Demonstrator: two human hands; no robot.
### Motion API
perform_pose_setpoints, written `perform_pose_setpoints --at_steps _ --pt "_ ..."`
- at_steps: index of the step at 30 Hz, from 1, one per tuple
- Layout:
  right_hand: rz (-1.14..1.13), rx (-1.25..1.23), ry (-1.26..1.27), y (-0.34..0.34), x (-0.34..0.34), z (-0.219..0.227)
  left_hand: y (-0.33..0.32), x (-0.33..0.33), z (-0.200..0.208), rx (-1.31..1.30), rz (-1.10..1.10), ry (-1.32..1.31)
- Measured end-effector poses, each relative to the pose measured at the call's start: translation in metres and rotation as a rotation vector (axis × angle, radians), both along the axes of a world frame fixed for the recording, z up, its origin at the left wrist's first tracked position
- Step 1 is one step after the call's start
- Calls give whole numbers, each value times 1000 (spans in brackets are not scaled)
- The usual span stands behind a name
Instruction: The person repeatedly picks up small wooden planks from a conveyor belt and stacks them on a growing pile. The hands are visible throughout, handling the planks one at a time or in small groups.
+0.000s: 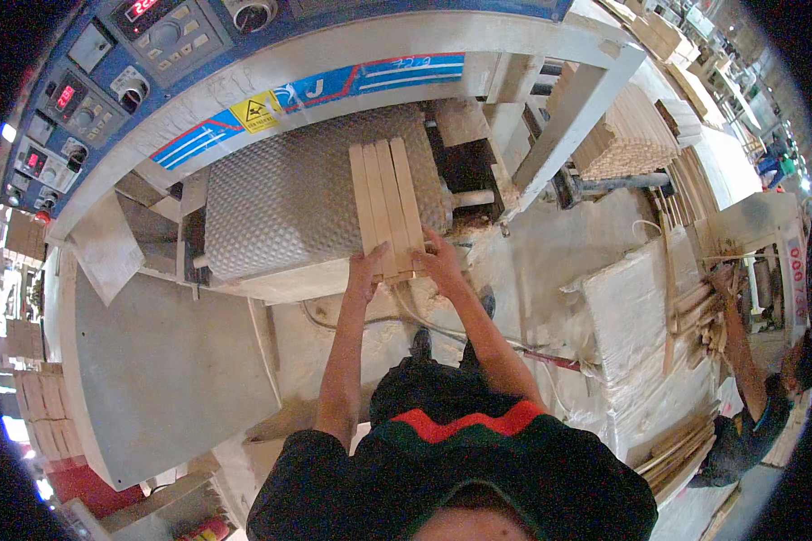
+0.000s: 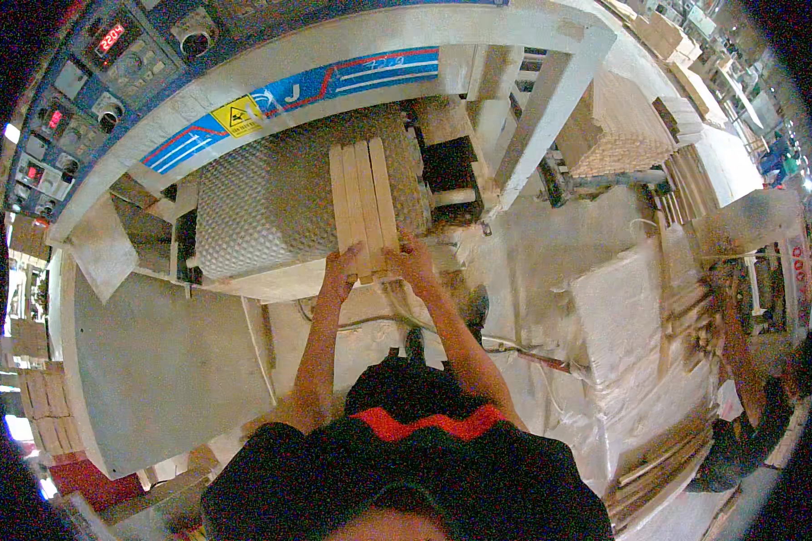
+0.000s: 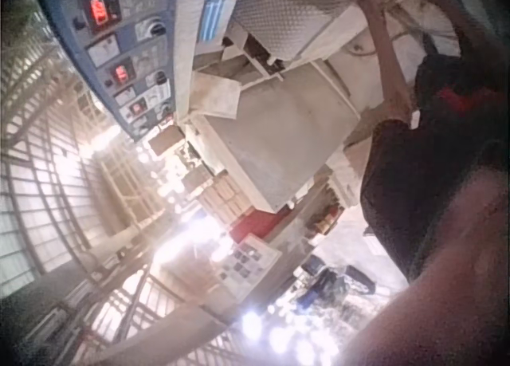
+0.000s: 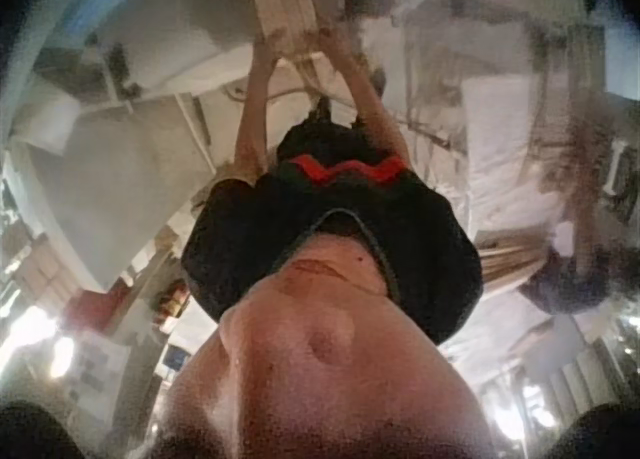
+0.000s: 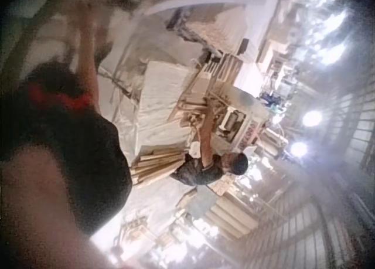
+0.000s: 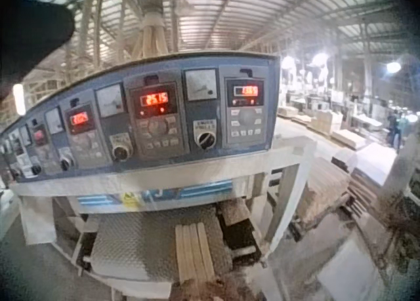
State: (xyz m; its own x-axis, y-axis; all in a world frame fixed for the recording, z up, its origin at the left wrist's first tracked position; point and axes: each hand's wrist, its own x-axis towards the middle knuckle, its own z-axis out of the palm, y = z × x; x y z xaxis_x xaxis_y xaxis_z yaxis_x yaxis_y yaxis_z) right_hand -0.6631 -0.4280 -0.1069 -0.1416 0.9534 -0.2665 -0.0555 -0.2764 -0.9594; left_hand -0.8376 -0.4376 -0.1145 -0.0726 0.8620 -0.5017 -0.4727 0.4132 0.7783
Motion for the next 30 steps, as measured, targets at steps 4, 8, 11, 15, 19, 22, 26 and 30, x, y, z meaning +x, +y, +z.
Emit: perform_pose_setpoints --at_steps 4,8,11,15,19,22,26,30 --pt "47 66 7 12 3 10 13 1 -5 38 42 -24" --pt "108 102 44 23 2 16 26 -4 -15 87 50 -80" --pt "80 100 98 28 -1 14 34 -6 -11 116 15 -111" --pt "43 64 60 38 6 5 34 -5 5 85 -98 -96" --pt "114 156 -10 59 -4 -39 34 -20 -4 80 -130 -92" --pt "116 219 102 65 -4 -33 49 -23 -35 159 -155 -157" --pt "94 291 215 72 -6 -20 67 -28 -58 61 -106 -198" --pt "10 209 -24 56 -22 -2 48 -30 -33 98 45 -324"
